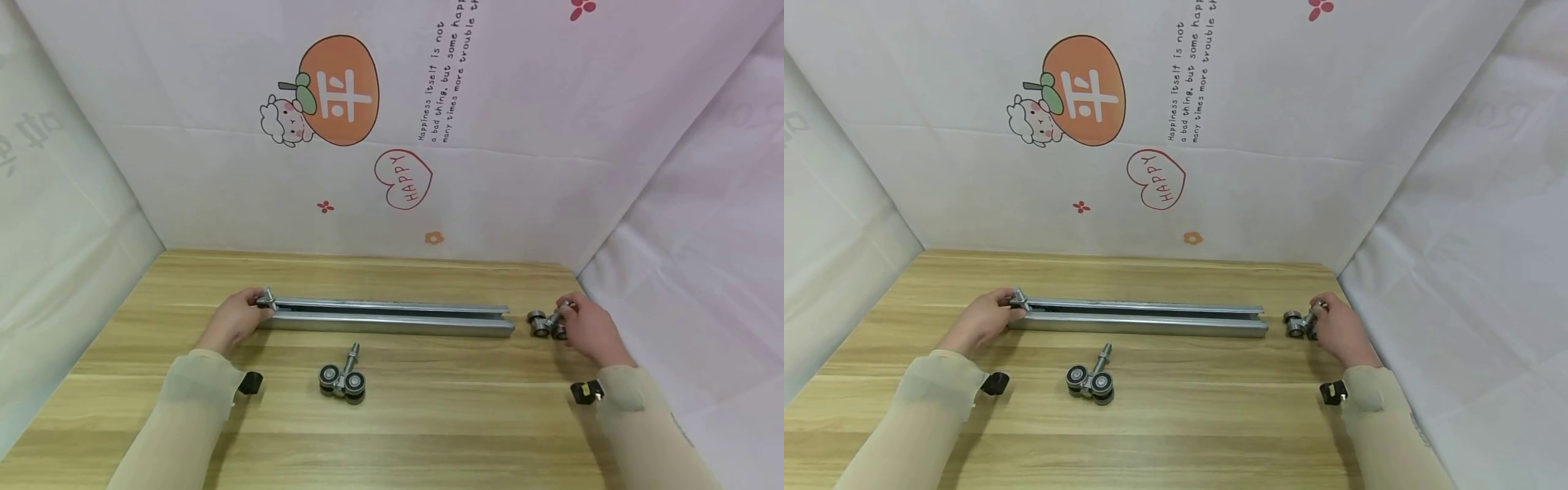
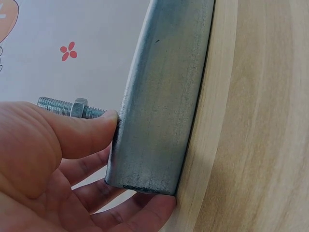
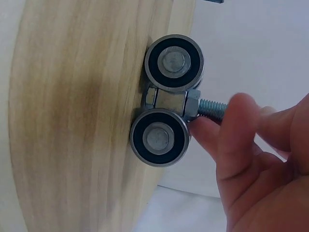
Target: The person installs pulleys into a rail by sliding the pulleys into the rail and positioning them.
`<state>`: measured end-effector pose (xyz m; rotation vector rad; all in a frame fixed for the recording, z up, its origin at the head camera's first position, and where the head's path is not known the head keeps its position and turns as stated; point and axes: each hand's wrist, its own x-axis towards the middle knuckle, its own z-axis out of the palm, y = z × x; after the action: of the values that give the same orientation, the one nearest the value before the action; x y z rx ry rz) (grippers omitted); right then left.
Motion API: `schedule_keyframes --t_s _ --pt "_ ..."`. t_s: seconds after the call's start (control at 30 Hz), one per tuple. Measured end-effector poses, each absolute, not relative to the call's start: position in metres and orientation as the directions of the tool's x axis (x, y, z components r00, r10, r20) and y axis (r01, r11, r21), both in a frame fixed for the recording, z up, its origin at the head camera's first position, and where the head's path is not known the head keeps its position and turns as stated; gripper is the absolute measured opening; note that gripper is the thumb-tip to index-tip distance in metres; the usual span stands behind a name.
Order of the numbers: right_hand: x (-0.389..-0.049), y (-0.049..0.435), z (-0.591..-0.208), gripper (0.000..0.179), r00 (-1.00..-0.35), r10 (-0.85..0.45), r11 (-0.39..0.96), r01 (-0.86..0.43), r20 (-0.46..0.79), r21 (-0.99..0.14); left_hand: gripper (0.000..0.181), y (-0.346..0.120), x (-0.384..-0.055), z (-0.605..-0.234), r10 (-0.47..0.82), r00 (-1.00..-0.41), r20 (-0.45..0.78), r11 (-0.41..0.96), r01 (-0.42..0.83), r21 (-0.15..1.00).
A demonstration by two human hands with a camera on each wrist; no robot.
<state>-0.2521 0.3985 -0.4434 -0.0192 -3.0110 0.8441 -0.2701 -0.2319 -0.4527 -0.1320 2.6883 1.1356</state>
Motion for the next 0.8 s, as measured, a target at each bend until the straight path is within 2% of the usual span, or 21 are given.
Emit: schedule_keyframes --t_s 0.8 --pt "-0.26 0.378 -0.449 0.028 -0.997 -0.072 0.847 -0.064 0.005 -0.528 0.06 -0.233 -0.272 -0.456 -0.008 -0.976 -0.219 0.676 -0.167 0.718"
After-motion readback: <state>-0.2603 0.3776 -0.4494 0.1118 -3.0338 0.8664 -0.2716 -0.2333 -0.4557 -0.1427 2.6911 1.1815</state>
